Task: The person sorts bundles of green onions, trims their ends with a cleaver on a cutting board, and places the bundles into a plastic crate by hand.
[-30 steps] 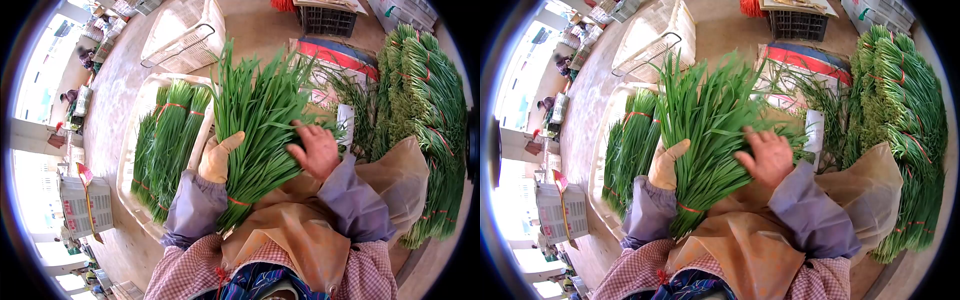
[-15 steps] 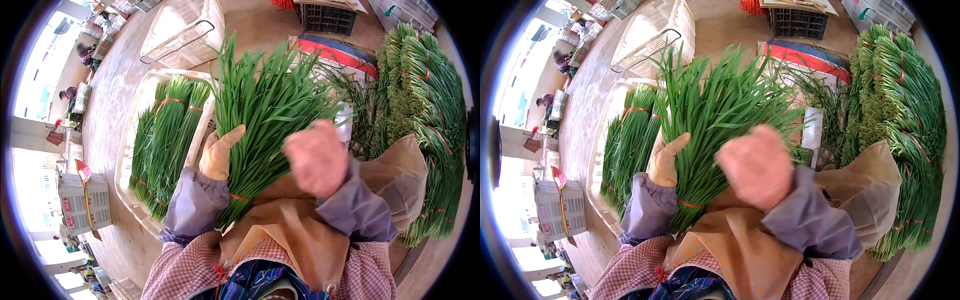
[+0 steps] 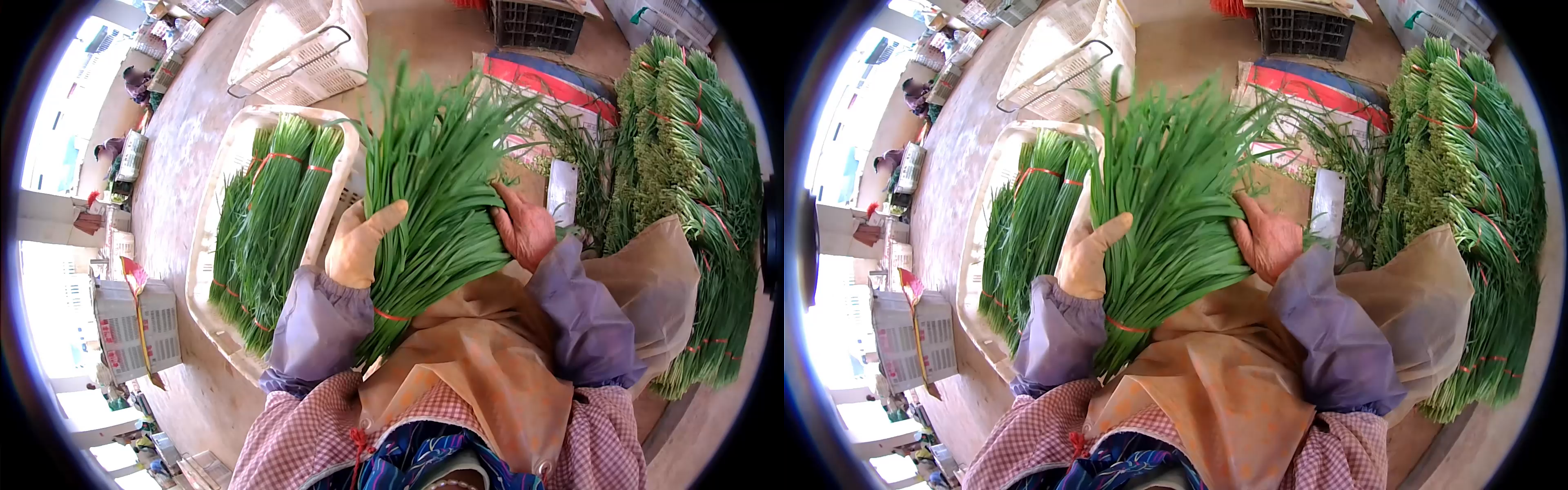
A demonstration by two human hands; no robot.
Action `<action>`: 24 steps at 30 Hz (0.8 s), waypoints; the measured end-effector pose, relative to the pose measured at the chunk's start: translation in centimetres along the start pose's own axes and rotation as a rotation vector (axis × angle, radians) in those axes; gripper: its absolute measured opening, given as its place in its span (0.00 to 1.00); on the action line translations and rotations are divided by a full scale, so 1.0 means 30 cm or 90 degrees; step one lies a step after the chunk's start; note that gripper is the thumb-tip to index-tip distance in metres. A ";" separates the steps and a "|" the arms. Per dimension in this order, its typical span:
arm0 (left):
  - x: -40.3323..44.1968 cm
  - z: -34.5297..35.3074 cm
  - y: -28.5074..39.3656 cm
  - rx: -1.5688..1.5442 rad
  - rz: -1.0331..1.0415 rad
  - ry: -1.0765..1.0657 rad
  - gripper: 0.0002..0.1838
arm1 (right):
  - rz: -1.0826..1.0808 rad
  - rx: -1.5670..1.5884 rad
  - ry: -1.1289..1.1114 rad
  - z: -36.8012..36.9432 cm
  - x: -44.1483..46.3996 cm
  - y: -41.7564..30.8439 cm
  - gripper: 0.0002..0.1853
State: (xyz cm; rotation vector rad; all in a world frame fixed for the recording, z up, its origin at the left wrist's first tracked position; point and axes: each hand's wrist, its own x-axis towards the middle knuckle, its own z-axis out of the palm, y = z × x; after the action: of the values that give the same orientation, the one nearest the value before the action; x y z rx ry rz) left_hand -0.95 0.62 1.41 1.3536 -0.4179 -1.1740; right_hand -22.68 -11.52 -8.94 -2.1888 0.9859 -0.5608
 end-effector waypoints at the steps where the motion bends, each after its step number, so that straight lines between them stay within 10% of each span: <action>1: -0.004 0.003 0.002 -0.002 0.015 -0.026 0.15 | 0.013 0.006 -0.021 -0.002 0.002 0.001 0.23; 7: -0.030 0.024 0.015 -0.009 0.014 0.014 0.15 | 0.020 0.041 0.047 0.005 -0.005 0.024 0.24; 11: -0.047 0.044 0.022 -0.015 -0.020 0.037 0.14 | -0.125 -0.083 0.472 -0.156 0.035 -0.014 0.18; 17: -0.054 0.083 0.017 -0.027 -0.039 0.013 0.14 | -0.200 0.366 0.156 -0.183 0.068 -0.300 0.12; 24: -0.075 0.094 0.015 -0.045 -0.025 -0.008 0.15 | -0.044 0.420 -0.028 -0.091 0.144 -0.299 0.17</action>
State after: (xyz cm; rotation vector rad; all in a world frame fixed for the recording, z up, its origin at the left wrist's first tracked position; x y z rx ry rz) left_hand -4.01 0.90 3.35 1.2989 -0.3569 -1.2199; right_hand -17.26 -11.49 -0.16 -1.6366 0.5862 -0.7416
